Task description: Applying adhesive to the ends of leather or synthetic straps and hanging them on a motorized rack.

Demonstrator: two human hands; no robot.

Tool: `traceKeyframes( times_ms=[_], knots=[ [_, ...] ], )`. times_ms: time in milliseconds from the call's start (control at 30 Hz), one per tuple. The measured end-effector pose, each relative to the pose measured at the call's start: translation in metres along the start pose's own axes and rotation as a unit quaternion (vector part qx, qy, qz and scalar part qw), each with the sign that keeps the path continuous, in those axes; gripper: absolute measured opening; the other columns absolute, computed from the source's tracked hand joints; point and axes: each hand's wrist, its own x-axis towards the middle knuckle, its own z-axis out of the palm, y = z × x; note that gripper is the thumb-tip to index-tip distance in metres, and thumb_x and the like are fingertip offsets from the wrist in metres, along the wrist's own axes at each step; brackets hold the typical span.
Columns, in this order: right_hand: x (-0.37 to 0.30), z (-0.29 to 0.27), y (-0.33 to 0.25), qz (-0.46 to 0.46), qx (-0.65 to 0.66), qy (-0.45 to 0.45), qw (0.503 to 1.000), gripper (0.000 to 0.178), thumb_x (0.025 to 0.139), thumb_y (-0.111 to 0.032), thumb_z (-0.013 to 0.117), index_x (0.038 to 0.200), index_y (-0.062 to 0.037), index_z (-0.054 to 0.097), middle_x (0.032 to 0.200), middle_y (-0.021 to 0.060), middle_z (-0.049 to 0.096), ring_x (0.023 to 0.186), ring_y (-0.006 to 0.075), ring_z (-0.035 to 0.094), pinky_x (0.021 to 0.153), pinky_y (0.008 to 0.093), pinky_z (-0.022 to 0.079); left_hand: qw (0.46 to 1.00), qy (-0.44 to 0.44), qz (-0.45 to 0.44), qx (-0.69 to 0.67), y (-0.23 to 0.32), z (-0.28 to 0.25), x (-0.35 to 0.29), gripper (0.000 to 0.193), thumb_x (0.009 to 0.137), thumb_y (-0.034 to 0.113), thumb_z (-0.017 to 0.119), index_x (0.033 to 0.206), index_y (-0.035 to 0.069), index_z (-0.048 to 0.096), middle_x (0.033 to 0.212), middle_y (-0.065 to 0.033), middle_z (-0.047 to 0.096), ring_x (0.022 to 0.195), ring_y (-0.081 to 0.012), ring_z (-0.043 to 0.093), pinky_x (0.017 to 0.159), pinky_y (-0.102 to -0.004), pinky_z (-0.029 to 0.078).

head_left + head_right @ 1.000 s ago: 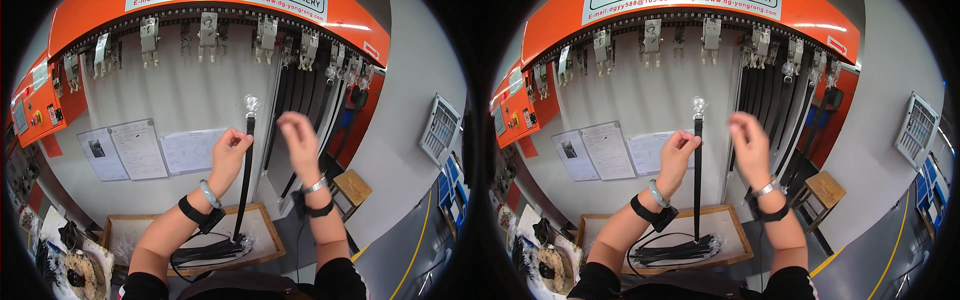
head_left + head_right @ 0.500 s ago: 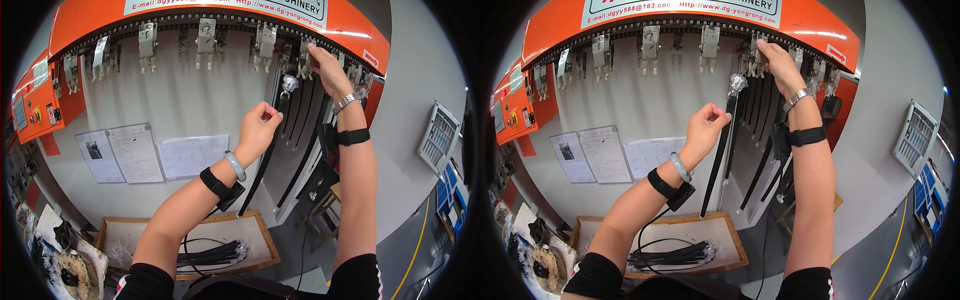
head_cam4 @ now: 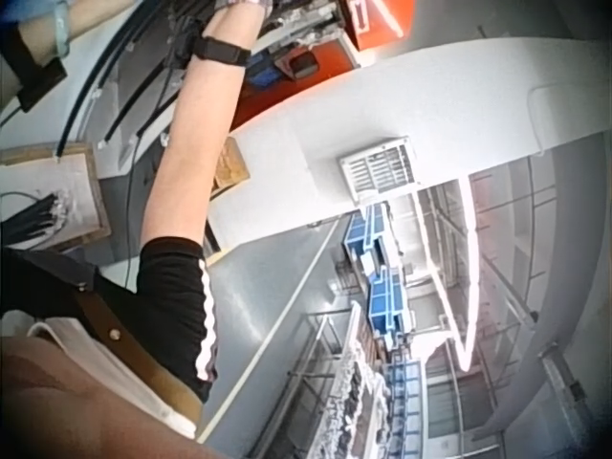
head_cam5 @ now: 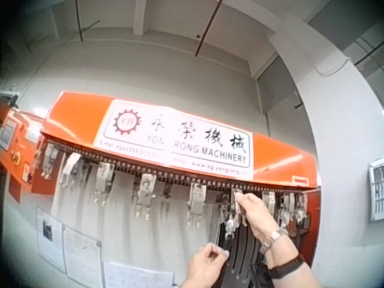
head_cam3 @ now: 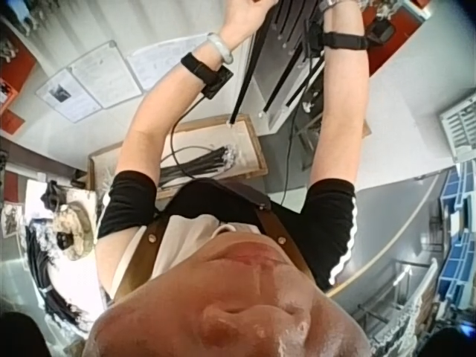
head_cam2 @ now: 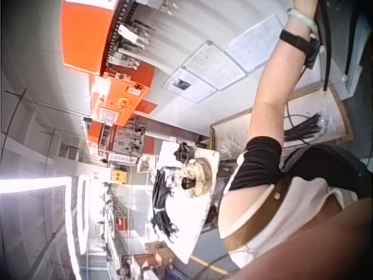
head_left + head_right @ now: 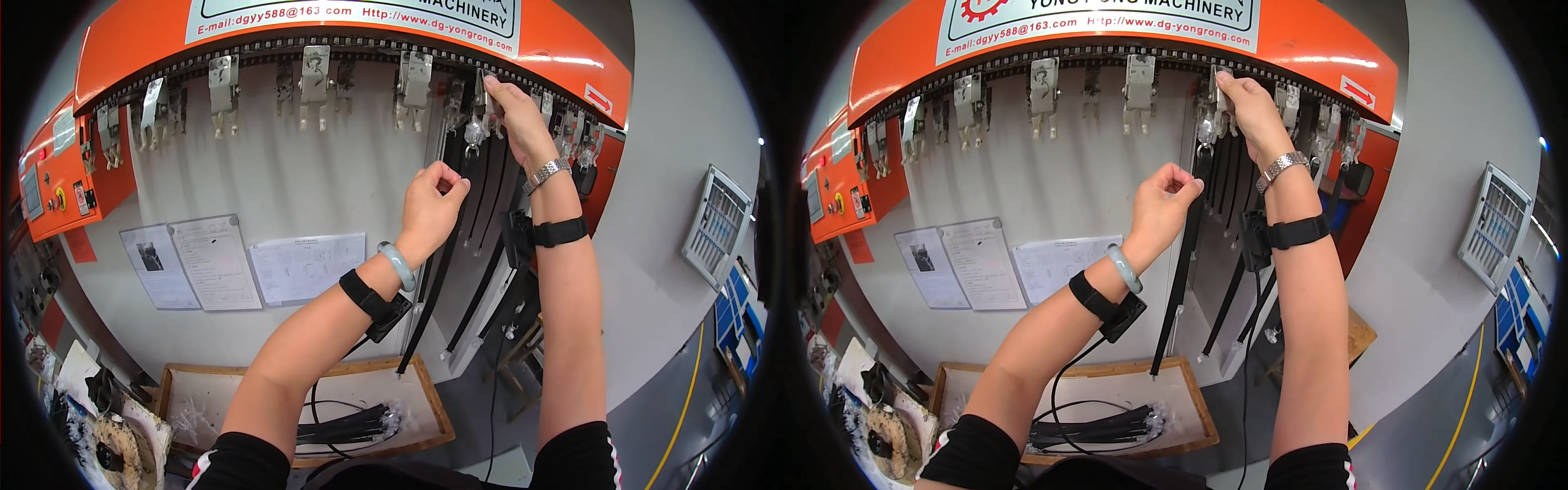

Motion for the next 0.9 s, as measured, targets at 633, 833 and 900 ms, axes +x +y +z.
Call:
traceKeyframes(
  times_ms=[633,833,900],
  knots=[
    [-0.031,-0.014,0.001,-0.078,-0.038,-0.155,0.984,0.036,0.083,-0.018,0.059,0.114,-0.0016,0.049,0.102,0.0031,0.054,0.092,0.0101,0.049,0.082,0.0252,0.040,0.991,-0.062,-0.061,-0.100,0.004,-0.001,0.014,0.012,0.076,0.012,0.063,0.074,0.004,0.054,0.065,0.0000,0.053,0.060,-0.0077,0.047,0.057,-0.0231,0.039],
    [-0.027,-0.012,0.017,-0.107,-0.064,-0.120,0.985,0.047,0.079,-0.007,0.061,0.122,-0.0006,0.043,0.111,0.0075,0.053,0.102,0.0137,0.050,0.088,0.0284,0.042,0.989,-0.084,-0.096,-0.078,-0.001,-0.003,0.013,0.011,0.080,0.012,0.061,0.077,0.005,0.054,0.073,0.0007,0.055,0.070,-0.0061,0.049,0.068,-0.0205,0.039],
    [-0.026,-0.016,0.017,-0.104,-0.037,-0.136,0.985,0.049,0.078,-0.010,0.064,0.122,0.0000,0.043,0.113,0.0094,0.053,0.099,0.0168,0.054,0.088,0.0300,0.043,0.991,-0.082,-0.080,-0.071,-0.003,0.000,0.014,0.012,0.080,0.014,0.061,0.079,0.005,0.054,0.074,0.0007,0.055,0.071,-0.0061,0.049,0.068,-0.0208,0.039]
  ],
)
